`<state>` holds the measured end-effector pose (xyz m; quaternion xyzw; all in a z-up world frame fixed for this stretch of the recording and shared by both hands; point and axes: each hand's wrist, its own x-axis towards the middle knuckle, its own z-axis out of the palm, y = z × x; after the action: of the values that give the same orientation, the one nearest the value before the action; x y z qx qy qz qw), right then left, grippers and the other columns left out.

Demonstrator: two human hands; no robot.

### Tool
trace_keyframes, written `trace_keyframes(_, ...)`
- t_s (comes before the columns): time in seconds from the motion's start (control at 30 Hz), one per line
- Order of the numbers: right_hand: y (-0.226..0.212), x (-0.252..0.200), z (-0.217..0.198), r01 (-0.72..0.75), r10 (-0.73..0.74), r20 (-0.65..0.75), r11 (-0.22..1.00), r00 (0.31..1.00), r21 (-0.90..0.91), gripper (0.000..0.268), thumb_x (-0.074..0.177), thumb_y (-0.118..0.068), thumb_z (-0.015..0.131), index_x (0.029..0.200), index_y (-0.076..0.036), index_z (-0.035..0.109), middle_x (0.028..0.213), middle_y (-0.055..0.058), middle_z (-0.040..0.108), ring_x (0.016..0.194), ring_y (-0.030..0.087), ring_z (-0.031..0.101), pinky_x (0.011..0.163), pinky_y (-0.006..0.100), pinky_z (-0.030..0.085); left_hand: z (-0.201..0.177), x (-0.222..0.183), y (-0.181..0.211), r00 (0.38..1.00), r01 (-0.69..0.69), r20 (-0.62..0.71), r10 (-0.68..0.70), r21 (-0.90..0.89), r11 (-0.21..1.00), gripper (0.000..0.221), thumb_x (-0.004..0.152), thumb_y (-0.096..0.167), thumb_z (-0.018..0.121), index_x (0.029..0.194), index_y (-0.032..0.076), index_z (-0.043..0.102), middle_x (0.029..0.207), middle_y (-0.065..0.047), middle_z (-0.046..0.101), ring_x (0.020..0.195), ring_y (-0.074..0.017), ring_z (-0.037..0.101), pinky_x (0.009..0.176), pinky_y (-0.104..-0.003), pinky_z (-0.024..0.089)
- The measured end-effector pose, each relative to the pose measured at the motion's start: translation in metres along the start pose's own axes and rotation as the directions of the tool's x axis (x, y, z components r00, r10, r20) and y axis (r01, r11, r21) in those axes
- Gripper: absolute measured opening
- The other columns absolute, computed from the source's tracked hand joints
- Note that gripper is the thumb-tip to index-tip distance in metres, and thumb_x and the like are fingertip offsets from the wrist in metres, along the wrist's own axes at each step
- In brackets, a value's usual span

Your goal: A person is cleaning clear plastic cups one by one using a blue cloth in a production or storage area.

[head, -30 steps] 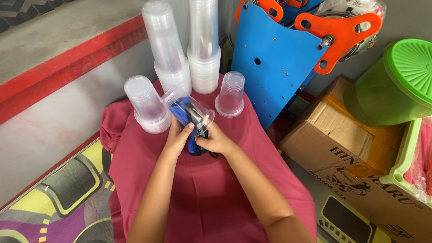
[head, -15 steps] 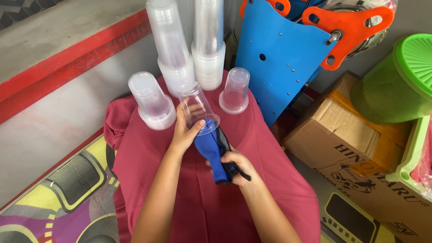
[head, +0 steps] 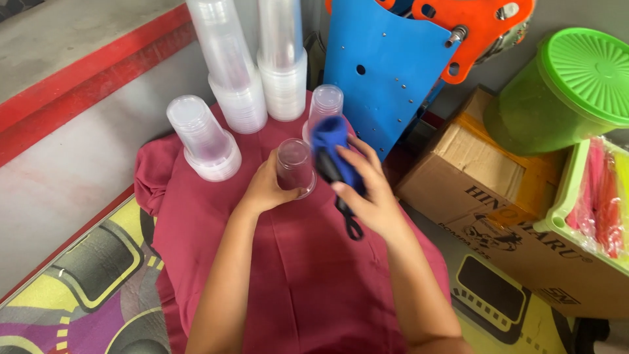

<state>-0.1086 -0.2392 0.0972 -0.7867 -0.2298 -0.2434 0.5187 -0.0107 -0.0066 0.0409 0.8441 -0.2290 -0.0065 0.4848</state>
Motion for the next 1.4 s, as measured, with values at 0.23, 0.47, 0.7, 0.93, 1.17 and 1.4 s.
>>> trace_keyframes(0.23, -0.019, 0.045, 0.051, 0.08, 0.08, 0.202, 0.731, 0.976, -0.677, 0.048, 0.084, -0.038, 0.07, 0.131, -0.032, 0.064, 0.149, 0.003, 0.051, 0.102, 0.039, 0.064, 0.091, 0.051, 0.053, 0.007, -0.001, -0.007, 0.995, -0.098, -0.003, 0.098, 0.036, 0.995, 0.093, 0.056, 0.025, 0.092, 0.136, 0.008, 0.046, 0.124, -0.02, 0.065, 0.123, -0.0435, 0.058, 0.1, -0.059, 0.048)
trace_keyframes(0.47, 0.009, 0.063, 0.07, -0.025, 0.196, 0.153, 0.688, 0.969, -0.725, 0.047, 0.087, -0.043, 0.059, 0.133, -0.032, 0.06, 0.142, 0.008, 0.055, 0.095, 0.043, 0.071, 0.08, 0.053, 0.059, 0.013, 0.002, -0.022, 0.995, 0.066, 0.065, -0.071, 0.075, 0.995, 0.103, 0.06, 0.021, 0.087, 0.149, 0.003, 0.039, 0.138, -0.02, 0.058, 0.137, -0.0424, 0.047, 0.108, -0.059, 0.041)
trace_keyframes(0.7, -0.028, 0.033, 0.072, 0.102, 0.053, 0.172, 0.623, 0.984, -0.776, 0.042, 0.09, -0.035, 0.059, 0.131, -0.029, 0.064, 0.144, 0.012, 0.052, 0.101, 0.043, 0.067, 0.085, 0.05, 0.057, 0.015, 0.004, -0.034, 0.999, 0.033, 0.04, -0.035, 0.059, 0.998, 0.106, 0.059, 0.024, 0.09, 0.149, 0.002, 0.038, 0.14, -0.021, 0.057, 0.136, -0.044, 0.047, 0.109, -0.06, 0.041)
trace_keyframes(0.93, 0.005, 0.055, 0.077, -0.014, 0.136, 0.098, 0.65, 0.986, -0.76, 0.044, 0.091, -0.046, 0.056, 0.133, -0.033, 0.06, 0.141, 0.005, 0.053, 0.097, 0.039, 0.068, 0.079, 0.049, 0.06, 0.012, -0.003, -0.025, 0.999, -0.041, 0.031, 0.04, 0.03, 0.999, 0.104, 0.059, 0.027, 0.093, 0.146, 0.0, 0.042, 0.138, -0.023, 0.058, 0.133, -0.0468, 0.048, 0.107, -0.062, 0.042)
trace_keyframes(1.17, -0.007, 0.045, 0.081, -0.09, 0.137, 0.01, 0.702, 0.99, -0.707, 0.043, 0.093, -0.038, 0.059, 0.135, -0.027, 0.06, 0.134, 0.013, 0.054, 0.096, 0.045, 0.068, 0.073, 0.049, 0.061, 0.006, -0.004, -0.006, 0.997, -0.079, 0.017, 0.079, 0.017, 0.997, 0.103, 0.059, 0.029, 0.094, 0.144, 0.0, 0.044, 0.136, -0.022, 0.06, 0.131, -0.0463, 0.051, 0.106, -0.061, 0.043)
trace_keyframes(1.4, 0.002, 0.005, 0.096, 0.117, -0.148, 0.022, 0.675, 0.989, -0.729, 0.043, 0.096, -0.031, 0.057, 0.14, -0.03, 0.059, 0.144, 0.016, 0.048, 0.106, 0.043, 0.058, 0.082, 0.047, 0.054, 0.008, 0.0, -0.012, 0.996, -0.091, 0.001, 0.091, 0.003, 0.996, 0.094, 0.061, 0.029, 0.094, 0.138, 0.0, 0.047, 0.13, -0.023, 0.062, 0.125, -0.0475, 0.054, 0.104, -0.062, 0.045)
